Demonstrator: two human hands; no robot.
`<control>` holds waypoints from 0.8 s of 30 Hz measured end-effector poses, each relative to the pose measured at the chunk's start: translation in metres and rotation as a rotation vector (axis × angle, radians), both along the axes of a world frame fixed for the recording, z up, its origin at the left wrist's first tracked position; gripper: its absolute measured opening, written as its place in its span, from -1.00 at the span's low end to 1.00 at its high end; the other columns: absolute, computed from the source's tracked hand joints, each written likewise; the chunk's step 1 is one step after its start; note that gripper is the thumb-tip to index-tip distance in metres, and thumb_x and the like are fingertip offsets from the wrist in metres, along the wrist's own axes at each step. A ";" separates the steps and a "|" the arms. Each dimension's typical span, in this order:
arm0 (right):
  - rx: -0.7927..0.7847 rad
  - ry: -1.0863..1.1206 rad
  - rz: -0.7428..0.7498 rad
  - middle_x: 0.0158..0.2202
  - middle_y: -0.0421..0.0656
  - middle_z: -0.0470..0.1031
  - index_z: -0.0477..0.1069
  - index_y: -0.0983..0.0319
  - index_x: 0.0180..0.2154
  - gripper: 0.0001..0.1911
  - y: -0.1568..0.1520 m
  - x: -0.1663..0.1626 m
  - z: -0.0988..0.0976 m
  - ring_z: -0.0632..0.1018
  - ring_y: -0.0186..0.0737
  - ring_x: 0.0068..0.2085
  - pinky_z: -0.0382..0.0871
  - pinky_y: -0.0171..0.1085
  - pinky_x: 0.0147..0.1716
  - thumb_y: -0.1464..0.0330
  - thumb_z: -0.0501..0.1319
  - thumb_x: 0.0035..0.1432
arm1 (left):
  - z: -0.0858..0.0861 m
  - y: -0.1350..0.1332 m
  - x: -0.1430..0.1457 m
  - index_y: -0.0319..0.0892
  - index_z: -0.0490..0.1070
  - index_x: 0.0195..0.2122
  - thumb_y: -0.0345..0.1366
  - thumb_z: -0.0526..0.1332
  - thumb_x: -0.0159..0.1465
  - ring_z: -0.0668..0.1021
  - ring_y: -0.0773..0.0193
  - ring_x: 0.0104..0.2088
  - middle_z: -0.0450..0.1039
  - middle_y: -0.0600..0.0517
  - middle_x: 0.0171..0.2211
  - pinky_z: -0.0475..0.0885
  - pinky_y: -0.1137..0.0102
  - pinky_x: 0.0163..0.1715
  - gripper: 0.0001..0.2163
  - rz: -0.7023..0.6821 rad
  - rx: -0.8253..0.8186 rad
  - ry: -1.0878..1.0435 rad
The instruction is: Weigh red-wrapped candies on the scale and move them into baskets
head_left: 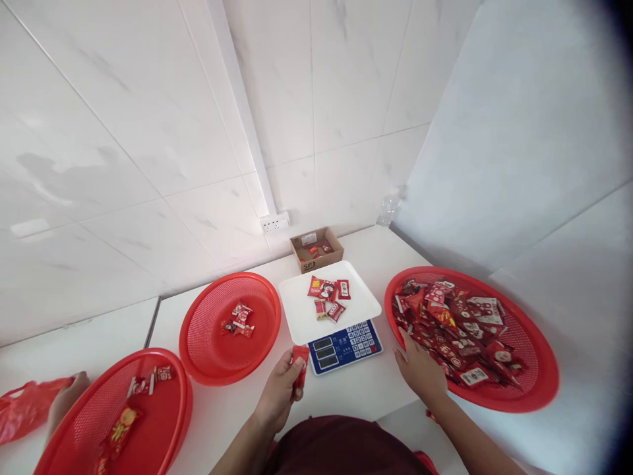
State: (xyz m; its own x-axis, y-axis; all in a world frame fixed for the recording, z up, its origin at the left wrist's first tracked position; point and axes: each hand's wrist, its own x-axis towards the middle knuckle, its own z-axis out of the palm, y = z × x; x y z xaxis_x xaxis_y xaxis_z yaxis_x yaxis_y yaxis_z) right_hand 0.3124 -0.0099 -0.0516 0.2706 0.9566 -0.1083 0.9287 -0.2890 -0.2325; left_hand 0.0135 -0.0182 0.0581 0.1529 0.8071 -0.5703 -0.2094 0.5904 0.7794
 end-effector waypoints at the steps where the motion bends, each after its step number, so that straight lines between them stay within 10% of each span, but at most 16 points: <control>1: -0.008 0.004 -0.006 0.10 0.12 0.33 0.08 0.34 0.19 -0.45 0.000 0.000 0.000 0.45 0.00 0.01 0.35 -0.12 -0.14 0.30 -0.14 0.20 | 0.000 0.000 0.000 -0.16 0.32 -0.24 0.05 0.28 -0.01 0.09 0.54 -0.64 0.12 0.22 -0.57 -0.06 0.54 -0.64 -0.56 -0.016 0.003 0.018; 9: 0.070 0.151 -0.034 0.09 0.18 0.33 0.16 0.42 0.14 -0.42 0.005 0.002 -0.003 0.41 0.10 0.05 0.30 -0.01 -0.05 0.30 -0.07 0.10 | -0.006 -0.004 -0.001 -0.19 0.25 -0.47 0.14 0.16 0.05 0.13 0.51 -0.71 0.13 0.21 -0.69 -0.04 0.50 -0.68 -0.57 -0.204 0.095 0.201; 13: 0.215 0.415 0.089 0.06 0.14 0.36 0.32 0.35 0.01 -0.47 0.007 -0.029 0.027 0.34 0.05 0.10 0.18 -0.04 0.08 0.20 -0.01 0.08 | -0.007 -0.006 0.004 -0.18 0.25 -0.50 0.17 0.11 0.07 0.10 0.50 -0.73 0.07 0.23 -0.75 -0.01 0.49 -0.68 -0.55 -0.299 0.122 0.281; 19: -0.221 1.024 0.474 -0.42 -0.16 0.47 0.41 0.23 -0.39 -0.55 -0.004 -0.094 0.099 0.44 -0.25 -0.36 0.32 -0.28 -0.34 0.05 -0.06 0.16 | -0.002 -0.010 0.013 -0.21 0.29 -0.56 0.12 0.20 0.01 0.12 0.49 -0.67 0.14 0.20 -0.71 -0.02 0.48 -0.62 -0.57 -0.533 0.100 0.184; 24: -0.365 1.042 0.481 -0.63 -0.30 0.23 0.20 0.22 -0.59 -0.54 -0.010 -0.109 0.110 0.24 -0.39 -0.54 0.10 -0.36 -0.53 0.02 -0.01 0.12 | 0.000 -0.016 0.017 -0.23 0.37 -0.56 0.11 0.23 0.00 0.14 0.46 -0.62 0.15 0.17 -0.68 -0.02 0.46 -0.56 -0.58 -0.572 0.117 0.142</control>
State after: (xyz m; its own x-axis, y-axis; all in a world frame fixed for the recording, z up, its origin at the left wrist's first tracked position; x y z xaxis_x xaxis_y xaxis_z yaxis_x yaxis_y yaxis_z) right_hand 0.2031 -0.0198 0.0586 -0.4839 0.8029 -0.3481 0.3742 -0.1697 -0.9117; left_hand 0.0303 -0.0340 0.0584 0.5108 0.6772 -0.5295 0.2273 0.4877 0.8429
